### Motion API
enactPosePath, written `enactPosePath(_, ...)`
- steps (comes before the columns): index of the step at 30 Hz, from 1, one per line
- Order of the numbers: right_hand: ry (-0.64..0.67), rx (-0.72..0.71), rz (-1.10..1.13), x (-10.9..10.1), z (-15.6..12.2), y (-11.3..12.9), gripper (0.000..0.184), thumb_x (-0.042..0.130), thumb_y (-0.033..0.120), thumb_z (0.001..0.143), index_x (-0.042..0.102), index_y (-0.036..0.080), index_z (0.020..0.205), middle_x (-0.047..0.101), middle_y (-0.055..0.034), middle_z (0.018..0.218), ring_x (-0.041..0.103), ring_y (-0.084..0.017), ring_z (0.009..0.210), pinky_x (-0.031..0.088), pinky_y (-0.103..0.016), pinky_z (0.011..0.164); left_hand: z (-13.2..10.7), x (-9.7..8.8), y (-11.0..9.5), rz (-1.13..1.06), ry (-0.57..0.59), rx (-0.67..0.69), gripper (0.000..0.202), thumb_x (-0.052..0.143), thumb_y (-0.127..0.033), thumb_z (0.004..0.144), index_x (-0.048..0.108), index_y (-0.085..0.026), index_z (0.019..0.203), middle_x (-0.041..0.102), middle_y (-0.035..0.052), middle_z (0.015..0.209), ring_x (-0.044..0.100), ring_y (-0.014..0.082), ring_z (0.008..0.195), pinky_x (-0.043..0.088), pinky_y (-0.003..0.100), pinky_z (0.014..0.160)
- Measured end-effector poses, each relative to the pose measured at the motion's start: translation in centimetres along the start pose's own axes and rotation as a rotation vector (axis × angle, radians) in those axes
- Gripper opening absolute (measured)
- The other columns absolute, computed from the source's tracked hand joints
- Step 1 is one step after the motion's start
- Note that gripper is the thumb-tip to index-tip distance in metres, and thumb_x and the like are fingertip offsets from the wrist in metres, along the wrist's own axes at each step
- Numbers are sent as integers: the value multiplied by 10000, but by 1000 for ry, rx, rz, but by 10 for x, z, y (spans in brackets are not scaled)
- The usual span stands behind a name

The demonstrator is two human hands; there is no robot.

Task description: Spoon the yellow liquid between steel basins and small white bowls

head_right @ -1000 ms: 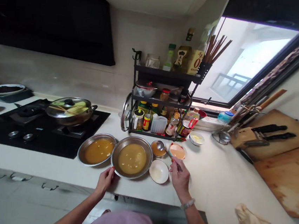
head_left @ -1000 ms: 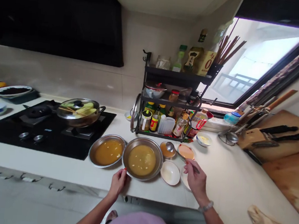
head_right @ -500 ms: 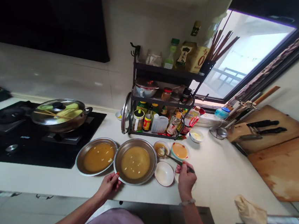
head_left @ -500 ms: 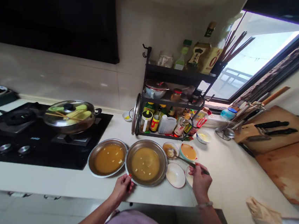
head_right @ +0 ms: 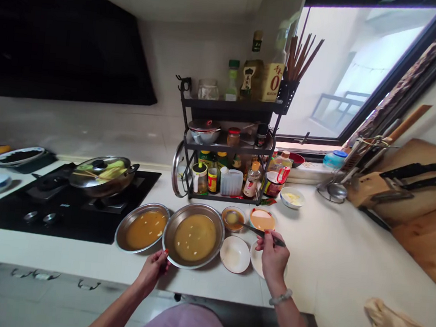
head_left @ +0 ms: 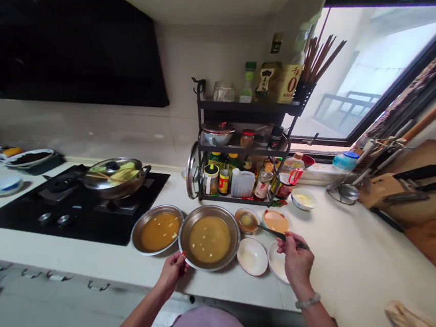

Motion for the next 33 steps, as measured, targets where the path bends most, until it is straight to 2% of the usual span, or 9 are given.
enactPosePath(3,116,-16,-21,18,-9,6,415,685,556,712,603,169,838,611,8,523,539,-141,394,465,-263,397,-2,1,0,-30,-22,9,515,747,-617,493,508,-172,597,522,-42,470,432,71,396,317,191,407)
enactPosePath(6,282,-98,-69,37,-23,8,365,636,532,769,635,182,872,613,6,564,547,-137,421,484,-267,430,-3,2,-1,-59,-44,26,499,760,-590,497,502,-177,605,507,-51,463,439,75,395,331,195,405)
enactPosePath(10,565,-313,-118,53,-43,8,231,577,402,840,691,224,933,678,-48,815,609,-144,556,546,-294,529,-4,4,-1,-99,-48,52,478,770,-560,506,493,-181,598,501,-54,439,442,75,387,350,198,408)
enactPosePath(12,624,-403,-138,52,-46,11,199,567,353,843,705,242,935,684,-67,903,638,-171,655,563,-309,559,-4,4,0,-103,-51,64,475,768,-560,515,491,-182,598,511,-52,436,440,73,375,355,201,409)
enactPosePath(15,539,-462,-203,42,-35,18,192,550,324,845,702,251,938,687,-63,882,641,-177,661,564,-310,559,-3,4,-1,-98,-64,85,489,763,-576,511,481,-186,592,514,-51,434,437,72,366,354,205,407)
enactPosePath(20,391,-416,-280,24,-13,16,217,553,391,833,680,225,889,686,-46,759,603,-152,502,533,-300,510,-2,2,-3,-86,-111,89,507,763,-591,490,483,-187,611,499,-58,414,433,77,369,354,203,404)
enactPosePath(26,320,-188,-224,10,-6,-16,382,598,552,784,658,187,876,641,-22,584,586,-167,452,509,-289,454,1,-1,0,-115,-116,114,506,780,-577,489,501,-180,634,520,-60,430,443,75,363,354,198,402)
enactPosePath(29,205,-72,-123,3,1,-27,440,612,603,755,618,175,857,613,-3,527,558,-158,411,487,-276,414,3,-2,3,-120,-107,110,510,785,-578,488,516,-172,639,535,-50,431,454,76,369,358,194,407)
enactPosePath(33,86,19,-15,-6,13,-33,457,669,600,703,581,171,834,617,2,518,559,-154,412,485,-269,411,5,-2,4,-122,-90,117,509,794,-570,481,518,-165,619,536,-48,440,446,70,378,369,192,409)
Point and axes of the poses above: each hand's wrist, its own z-axis towards the middle knuckle, its own x-axis out of the palm, y = z × x, the point moved 7 cm from there along z, towards the middle knuckle
